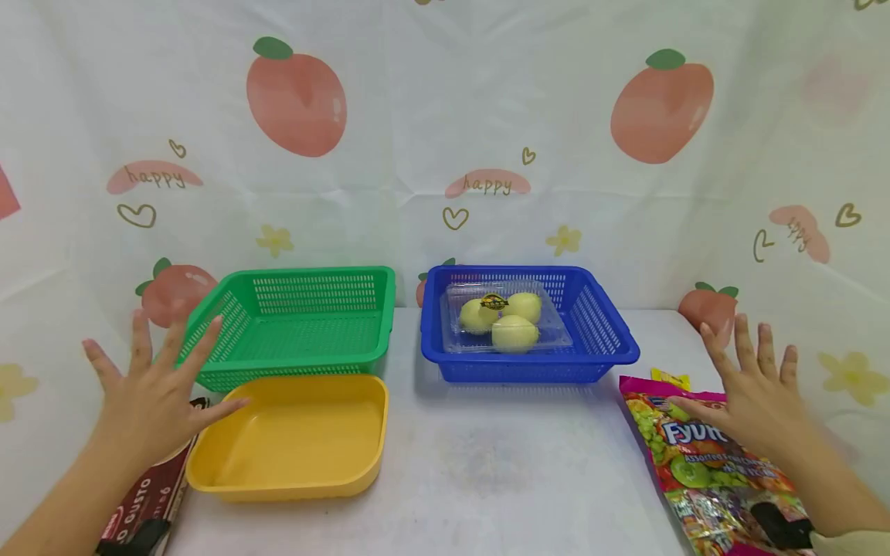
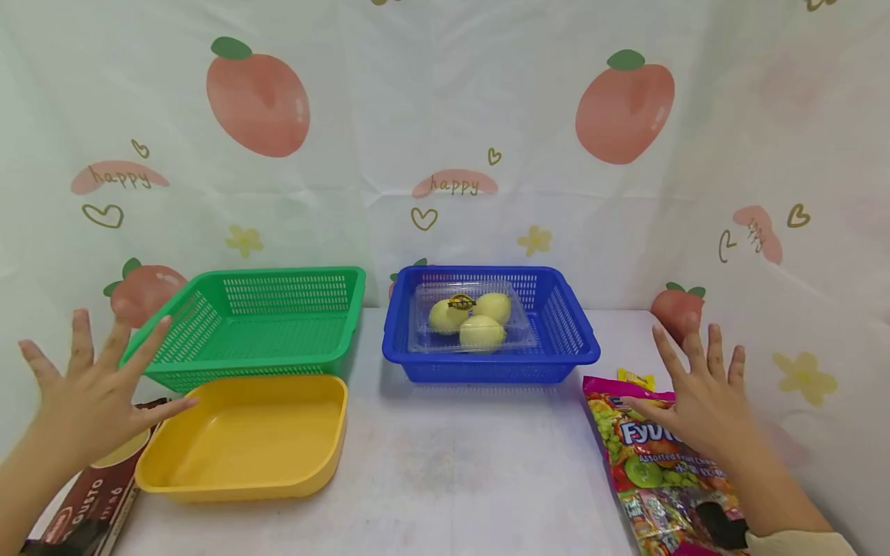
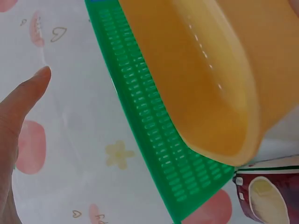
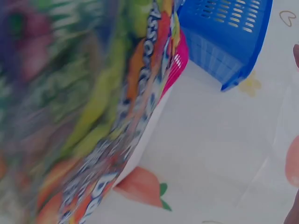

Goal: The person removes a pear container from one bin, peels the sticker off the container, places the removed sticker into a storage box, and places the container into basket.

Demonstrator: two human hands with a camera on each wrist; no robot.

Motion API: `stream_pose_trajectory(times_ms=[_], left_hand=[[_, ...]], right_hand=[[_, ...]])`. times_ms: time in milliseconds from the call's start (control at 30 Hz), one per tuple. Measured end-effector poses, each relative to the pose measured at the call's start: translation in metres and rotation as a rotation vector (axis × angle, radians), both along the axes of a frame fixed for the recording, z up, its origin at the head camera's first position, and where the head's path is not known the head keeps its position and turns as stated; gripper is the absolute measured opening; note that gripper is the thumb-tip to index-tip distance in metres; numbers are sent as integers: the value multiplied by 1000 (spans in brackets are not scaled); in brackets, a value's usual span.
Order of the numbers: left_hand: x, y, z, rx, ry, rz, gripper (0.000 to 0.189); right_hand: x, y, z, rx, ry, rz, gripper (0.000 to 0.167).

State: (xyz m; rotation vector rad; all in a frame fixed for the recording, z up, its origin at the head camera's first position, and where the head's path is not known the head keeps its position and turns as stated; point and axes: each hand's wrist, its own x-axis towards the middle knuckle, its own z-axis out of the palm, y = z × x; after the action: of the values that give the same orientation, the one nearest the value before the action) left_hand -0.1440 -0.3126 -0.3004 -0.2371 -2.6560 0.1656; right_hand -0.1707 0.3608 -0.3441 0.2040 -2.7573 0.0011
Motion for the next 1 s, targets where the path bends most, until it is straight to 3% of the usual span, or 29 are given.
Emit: stream_pose_trajectory(times_ms=[300,500,633,833,1000], left_hand=[[-24,14,-2,17,71,-94,105],[-43,33,-2,30,81,-161,100],[-56,47,-1,79,33,-188,97],[-78,73,1,179,-93,-222,99],[-96,99,6,228,-169,-237,92]], right_hand=[[-23,-14,2,1,19,59,104],[-42,-27,5,-5,15,102,104],[-54,-39,6,-2,20,130,104],[-72,-59,5,32,62,193,100],[-87,-73,11,29,42,208,98]])
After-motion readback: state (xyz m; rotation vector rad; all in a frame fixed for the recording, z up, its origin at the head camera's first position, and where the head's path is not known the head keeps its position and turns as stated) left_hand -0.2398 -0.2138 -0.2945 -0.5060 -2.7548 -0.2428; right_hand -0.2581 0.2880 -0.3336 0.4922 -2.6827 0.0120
